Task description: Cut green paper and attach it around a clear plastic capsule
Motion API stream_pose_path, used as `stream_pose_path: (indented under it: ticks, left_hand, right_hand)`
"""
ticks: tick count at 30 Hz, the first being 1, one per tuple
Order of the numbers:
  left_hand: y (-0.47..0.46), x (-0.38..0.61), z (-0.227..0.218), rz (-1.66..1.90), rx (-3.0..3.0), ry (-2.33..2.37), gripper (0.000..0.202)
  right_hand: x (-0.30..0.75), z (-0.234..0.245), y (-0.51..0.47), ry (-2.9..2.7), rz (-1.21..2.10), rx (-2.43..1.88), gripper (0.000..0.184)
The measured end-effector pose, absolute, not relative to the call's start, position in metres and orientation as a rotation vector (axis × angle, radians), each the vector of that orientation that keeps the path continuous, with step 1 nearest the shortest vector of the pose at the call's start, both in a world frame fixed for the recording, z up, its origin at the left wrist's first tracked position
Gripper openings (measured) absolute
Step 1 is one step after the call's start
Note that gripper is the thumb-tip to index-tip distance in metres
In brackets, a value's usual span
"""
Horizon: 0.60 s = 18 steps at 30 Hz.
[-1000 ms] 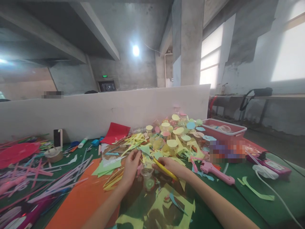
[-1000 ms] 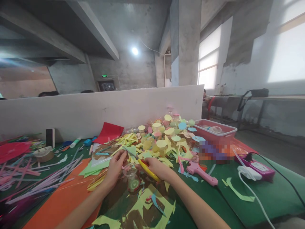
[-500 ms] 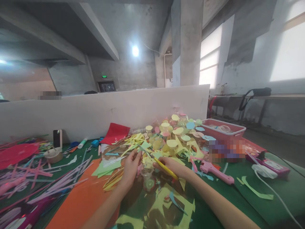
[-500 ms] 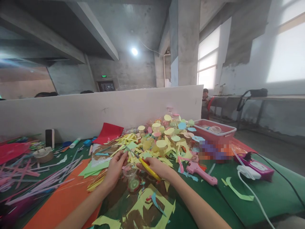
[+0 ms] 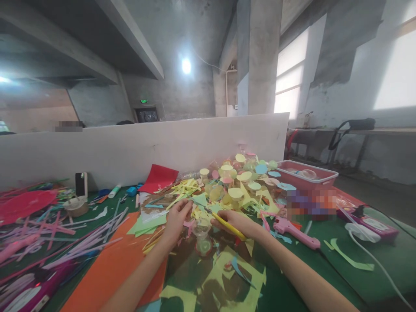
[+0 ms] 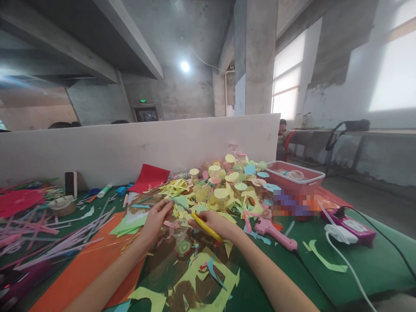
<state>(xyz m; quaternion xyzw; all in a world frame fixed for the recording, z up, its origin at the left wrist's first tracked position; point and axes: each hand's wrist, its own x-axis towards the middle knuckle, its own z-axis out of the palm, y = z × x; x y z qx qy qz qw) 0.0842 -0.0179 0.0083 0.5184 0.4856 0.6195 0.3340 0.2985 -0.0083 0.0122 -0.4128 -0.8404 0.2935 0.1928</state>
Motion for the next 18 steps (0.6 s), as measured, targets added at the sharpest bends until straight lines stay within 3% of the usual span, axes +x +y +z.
stream_pose_path:
  ticks: [18]
  left_hand:
    - [-0.0212, 0.0894, 0.0067, 1.64, 1.298, 1.253, 0.038]
  right_hand:
    - [0.2972, 0.0076, -0.0076, -2.346, 0.774, -1.173, 0.053]
